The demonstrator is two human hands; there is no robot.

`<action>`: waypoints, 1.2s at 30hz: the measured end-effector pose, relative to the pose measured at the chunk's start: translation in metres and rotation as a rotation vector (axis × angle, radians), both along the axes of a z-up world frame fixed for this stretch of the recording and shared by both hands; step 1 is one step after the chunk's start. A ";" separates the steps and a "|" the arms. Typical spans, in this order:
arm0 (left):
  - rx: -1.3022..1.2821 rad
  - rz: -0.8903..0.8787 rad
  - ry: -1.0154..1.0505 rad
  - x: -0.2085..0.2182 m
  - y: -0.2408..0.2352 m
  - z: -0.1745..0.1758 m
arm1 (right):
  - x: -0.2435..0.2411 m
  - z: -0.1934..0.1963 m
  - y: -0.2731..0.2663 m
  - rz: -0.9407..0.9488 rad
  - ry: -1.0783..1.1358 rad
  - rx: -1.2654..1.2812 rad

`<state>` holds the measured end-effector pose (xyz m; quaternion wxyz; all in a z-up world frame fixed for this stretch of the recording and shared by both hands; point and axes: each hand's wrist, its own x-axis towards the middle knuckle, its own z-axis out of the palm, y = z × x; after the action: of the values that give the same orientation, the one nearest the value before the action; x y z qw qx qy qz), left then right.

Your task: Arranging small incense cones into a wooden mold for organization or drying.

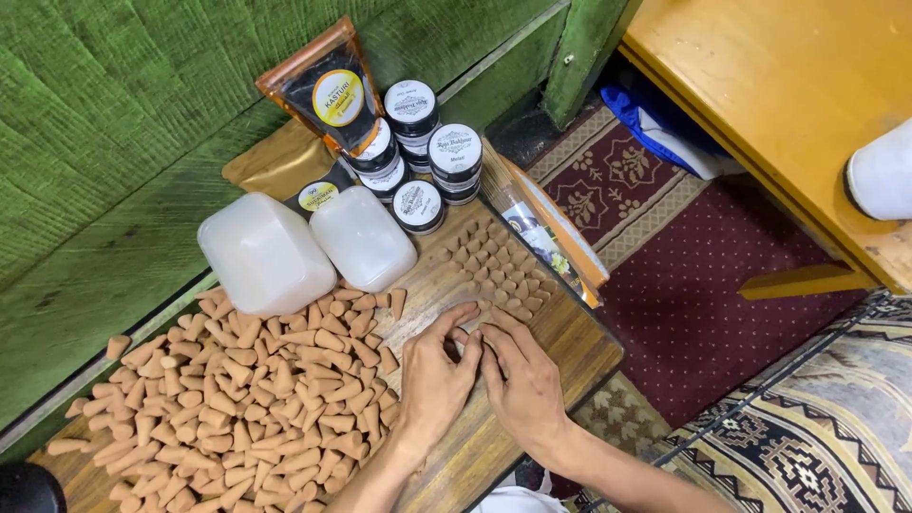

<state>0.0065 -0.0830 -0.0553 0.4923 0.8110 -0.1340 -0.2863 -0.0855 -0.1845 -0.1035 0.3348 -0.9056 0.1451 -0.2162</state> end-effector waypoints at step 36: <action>-0.042 -0.034 -0.059 0.007 0.003 0.014 | 0.005 0.003 0.002 0.003 -0.047 -0.126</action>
<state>0.0138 -0.0798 -0.0409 0.5004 0.8060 -0.1682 -0.2678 -0.0801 -0.1822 -0.1006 0.2809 -0.9198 0.1219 -0.2454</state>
